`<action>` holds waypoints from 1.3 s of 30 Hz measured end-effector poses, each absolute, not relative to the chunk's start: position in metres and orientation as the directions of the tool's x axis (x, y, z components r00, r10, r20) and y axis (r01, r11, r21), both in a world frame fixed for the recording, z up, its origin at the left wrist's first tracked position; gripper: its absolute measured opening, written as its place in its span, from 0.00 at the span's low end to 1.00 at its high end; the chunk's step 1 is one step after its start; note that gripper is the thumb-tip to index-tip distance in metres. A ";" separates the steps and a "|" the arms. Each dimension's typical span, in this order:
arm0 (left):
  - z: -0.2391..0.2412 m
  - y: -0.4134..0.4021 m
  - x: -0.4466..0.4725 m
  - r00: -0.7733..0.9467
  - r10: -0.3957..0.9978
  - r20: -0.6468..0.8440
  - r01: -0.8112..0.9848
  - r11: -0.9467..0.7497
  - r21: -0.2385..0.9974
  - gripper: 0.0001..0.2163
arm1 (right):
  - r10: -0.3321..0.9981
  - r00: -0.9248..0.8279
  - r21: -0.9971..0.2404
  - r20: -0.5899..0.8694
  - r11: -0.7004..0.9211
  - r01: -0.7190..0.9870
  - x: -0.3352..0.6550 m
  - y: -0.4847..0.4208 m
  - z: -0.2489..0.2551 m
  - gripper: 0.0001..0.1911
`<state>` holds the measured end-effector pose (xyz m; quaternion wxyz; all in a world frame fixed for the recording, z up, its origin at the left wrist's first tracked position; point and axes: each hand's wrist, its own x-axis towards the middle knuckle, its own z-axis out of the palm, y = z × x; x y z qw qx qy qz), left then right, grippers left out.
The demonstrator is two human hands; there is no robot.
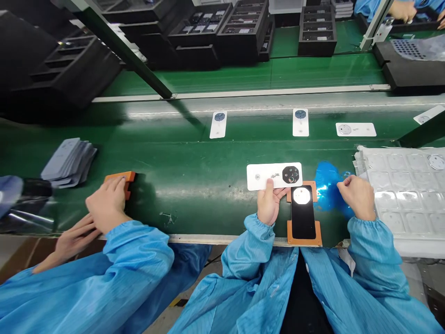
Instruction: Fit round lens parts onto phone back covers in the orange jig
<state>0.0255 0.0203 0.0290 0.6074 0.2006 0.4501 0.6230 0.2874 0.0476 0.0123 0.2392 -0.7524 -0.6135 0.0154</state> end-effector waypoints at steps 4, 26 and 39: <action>0.030 0.016 0.008 -0.151 0.979 -0.138 -0.379 0.072 0.922 0.27 | 0.947 0.158 -0.267 0.280 -0.081 0.960 0.315 0.042 -0.008 0.12; 0.004 -0.008 0.000 0.680 0.608 0.410 0.592 -0.785 0.183 0.17 | 0.732 -0.578 -0.183 0.362 0.663 0.726 0.232 -0.023 0.037 0.19; 0.000 -0.004 -0.002 0.647 0.711 0.275 0.718 -0.689 0.093 0.16 | 0.746 -0.591 -0.135 0.307 0.649 0.749 0.232 -0.008 0.014 0.22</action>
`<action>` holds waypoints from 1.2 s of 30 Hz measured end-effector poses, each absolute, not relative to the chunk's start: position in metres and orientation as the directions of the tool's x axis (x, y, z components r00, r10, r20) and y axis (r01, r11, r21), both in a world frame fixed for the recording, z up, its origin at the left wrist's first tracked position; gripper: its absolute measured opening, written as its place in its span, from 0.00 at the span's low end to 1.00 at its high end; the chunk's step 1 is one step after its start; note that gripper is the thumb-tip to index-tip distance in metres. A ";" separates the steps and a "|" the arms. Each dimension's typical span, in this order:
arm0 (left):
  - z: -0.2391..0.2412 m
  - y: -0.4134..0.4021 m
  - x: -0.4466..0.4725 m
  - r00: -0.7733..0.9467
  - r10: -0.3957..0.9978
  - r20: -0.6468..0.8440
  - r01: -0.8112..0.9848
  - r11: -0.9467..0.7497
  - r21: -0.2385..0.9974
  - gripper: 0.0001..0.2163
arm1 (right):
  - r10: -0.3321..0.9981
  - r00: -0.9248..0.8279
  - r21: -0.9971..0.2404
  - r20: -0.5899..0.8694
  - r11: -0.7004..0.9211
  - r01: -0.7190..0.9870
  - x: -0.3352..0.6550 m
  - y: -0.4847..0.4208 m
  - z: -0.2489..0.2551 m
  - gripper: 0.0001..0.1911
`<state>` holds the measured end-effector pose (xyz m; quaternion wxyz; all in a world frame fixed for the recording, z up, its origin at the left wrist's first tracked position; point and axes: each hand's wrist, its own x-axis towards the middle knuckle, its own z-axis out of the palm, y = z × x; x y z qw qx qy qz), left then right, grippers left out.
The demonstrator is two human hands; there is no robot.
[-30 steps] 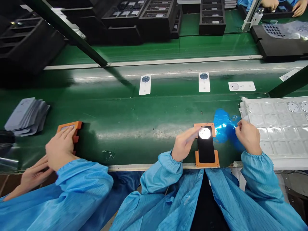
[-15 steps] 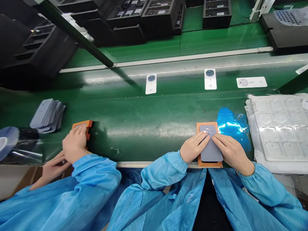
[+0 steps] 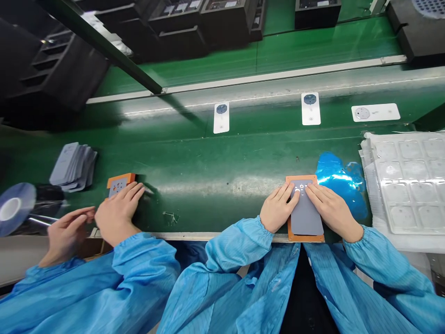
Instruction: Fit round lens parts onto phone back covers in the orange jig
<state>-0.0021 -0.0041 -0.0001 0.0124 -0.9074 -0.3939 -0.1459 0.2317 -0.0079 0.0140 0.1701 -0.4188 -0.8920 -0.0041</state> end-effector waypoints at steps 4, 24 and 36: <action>-0.002 -0.005 -0.001 0.635 0.725 0.267 0.719 -0.681 0.137 0.16 | 0.758 -0.576 -0.165 0.305 0.638 0.752 0.230 -0.007 0.014 0.23; 0.004 -0.034 0.010 0.645 0.739 0.195 0.728 -0.672 0.137 0.20 | 0.761 -0.626 -0.171 0.168 0.648 0.742 0.230 -0.035 0.022 0.26; 0.027 -0.007 -0.023 0.563 0.821 0.091 0.334 -0.327 0.884 0.34 | 0.823 -0.345 -0.633 0.451 0.568 0.526 0.238 -0.054 0.034 0.24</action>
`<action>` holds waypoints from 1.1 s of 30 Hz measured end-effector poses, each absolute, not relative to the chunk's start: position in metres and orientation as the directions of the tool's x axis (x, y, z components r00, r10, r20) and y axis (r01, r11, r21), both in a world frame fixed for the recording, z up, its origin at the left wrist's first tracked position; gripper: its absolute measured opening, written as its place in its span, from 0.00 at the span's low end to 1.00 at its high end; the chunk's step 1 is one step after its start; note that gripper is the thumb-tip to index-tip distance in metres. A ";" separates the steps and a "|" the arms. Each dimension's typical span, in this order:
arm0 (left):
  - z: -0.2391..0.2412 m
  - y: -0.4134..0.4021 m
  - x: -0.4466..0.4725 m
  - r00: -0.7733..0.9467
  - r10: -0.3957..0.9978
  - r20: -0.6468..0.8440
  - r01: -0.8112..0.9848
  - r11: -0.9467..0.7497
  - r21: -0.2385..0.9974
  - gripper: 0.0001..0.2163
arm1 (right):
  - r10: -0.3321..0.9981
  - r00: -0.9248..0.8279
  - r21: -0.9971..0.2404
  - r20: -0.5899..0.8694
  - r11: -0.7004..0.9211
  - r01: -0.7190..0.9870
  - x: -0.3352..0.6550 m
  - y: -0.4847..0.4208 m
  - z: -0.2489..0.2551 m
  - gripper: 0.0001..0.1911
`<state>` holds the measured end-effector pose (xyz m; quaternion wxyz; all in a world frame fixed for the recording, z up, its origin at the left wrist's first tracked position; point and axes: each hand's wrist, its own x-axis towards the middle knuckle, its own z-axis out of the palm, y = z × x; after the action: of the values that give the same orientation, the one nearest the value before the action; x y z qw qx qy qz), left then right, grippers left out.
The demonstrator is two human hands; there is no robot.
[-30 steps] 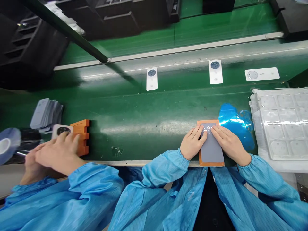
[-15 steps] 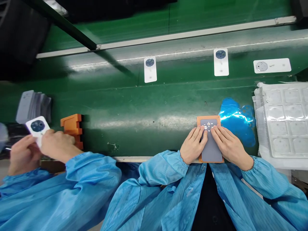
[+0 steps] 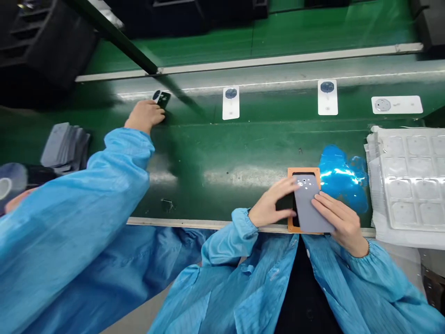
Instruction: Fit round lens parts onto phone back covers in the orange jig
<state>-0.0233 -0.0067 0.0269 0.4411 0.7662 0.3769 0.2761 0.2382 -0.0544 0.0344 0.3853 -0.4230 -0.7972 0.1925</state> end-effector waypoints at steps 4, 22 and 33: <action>0.037 -0.005 0.000 0.168 0.978 0.123 -0.012 -0.123 0.992 0.30 | 0.967 0.129 -0.976 0.219 0.220 0.009 0.238 -0.050 0.039 0.14; 0.082 -0.023 0.080 -0.024 0.723 0.691 0.202 -0.673 0.711 0.02 | 0.909 -0.026 -0.655 -0.415 -0.319 -0.685 0.236 -0.039 0.008 0.15; 0.031 -0.004 0.058 0.082 0.979 0.184 0.069 -0.190 0.979 0.11 | 0.959 0.225 -0.926 -0.173 -0.080 -0.370 0.202 -0.015 0.034 0.15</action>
<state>0.0578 -0.0040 0.0311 0.4497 0.5822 0.4502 0.5061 0.2024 -0.0150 0.0336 0.6087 -0.4921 -0.2991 0.5458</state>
